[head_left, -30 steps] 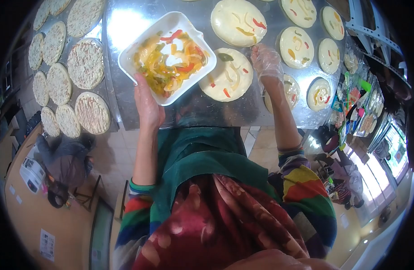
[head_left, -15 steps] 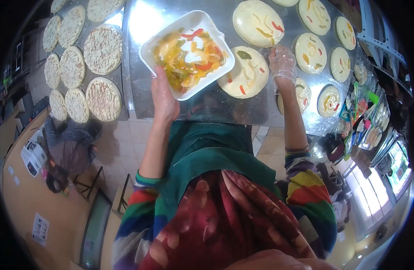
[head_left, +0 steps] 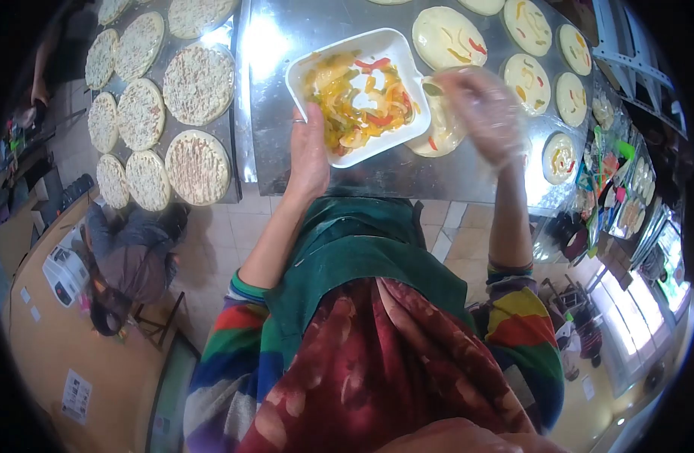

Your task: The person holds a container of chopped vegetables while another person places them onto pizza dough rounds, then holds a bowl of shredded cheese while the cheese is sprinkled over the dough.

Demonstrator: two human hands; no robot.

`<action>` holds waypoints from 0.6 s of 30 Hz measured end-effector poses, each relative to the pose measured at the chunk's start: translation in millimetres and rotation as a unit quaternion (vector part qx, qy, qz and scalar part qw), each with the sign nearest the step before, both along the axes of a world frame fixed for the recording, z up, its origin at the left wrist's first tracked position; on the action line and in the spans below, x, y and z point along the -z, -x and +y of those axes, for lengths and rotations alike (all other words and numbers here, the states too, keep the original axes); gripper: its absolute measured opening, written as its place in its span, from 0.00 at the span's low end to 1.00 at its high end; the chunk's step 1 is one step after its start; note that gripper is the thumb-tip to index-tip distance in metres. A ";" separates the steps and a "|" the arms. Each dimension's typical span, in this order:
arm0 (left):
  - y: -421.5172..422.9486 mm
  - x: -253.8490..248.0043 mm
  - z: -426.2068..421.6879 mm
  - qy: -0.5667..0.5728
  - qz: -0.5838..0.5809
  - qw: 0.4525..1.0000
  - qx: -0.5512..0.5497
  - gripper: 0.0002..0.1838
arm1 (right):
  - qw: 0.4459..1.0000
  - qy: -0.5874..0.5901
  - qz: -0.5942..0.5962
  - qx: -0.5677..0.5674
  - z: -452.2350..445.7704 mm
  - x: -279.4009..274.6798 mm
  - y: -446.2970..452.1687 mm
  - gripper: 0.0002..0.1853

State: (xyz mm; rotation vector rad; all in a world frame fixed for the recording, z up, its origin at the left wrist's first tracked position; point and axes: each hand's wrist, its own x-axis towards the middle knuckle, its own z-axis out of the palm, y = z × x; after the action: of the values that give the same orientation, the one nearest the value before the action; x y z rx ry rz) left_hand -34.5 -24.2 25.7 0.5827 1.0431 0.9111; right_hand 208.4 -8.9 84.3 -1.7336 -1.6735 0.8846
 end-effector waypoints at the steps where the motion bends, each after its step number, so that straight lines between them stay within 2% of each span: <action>1: 2.8 -0.7 0.1 -0.001 -0.003 1.000 0.009 0.33 | 0.996 -0.018 -0.080 -0.046 -1.5 -5.0 15.8 0.09; 3: 9.3 -0.8 -0.1 0.000 -0.010 1.000 0.025 0.32 | 0.961 -0.052 -0.236 -0.137 -3.5 -10.5 40.6 0.10; 5: 15.4 0.8 0.0 0.004 -0.017 0.999 0.033 0.31 | 0.953 -0.062 -0.241 -0.173 -18.5 15.7 45.4 0.10; 9: 21.8 -7.6 -1.3 -0.024 -0.018 0.999 0.029 0.27 | 0.941 -0.046 -0.266 -0.205 -29.7 11.4 73.7 0.10; 12: 27.3 -1.3 -3.9 -0.036 -0.003 0.998 0.050 0.28 | 0.949 -0.105 -0.224 -0.194 -35.5 16.6 85.1 0.11; 15: 30.2 2.8 -3.3 -0.041 0.011 0.997 0.058 0.29 | 0.950 -0.077 -0.239 -0.187 -38.3 21.8 89.8 0.11; 18: 31.3 3.0 0.5 -0.028 -0.003 0.998 0.056 0.29 | 0.959 -0.003 -0.235 -0.157 -36.3 19.9 85.5 0.12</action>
State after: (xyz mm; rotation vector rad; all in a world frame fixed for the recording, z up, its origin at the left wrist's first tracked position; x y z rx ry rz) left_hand -65.8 -23.8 22.7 0.6787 0.9731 0.8459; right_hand 122.9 -45.2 64.4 -1.8001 -2.3071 0.6234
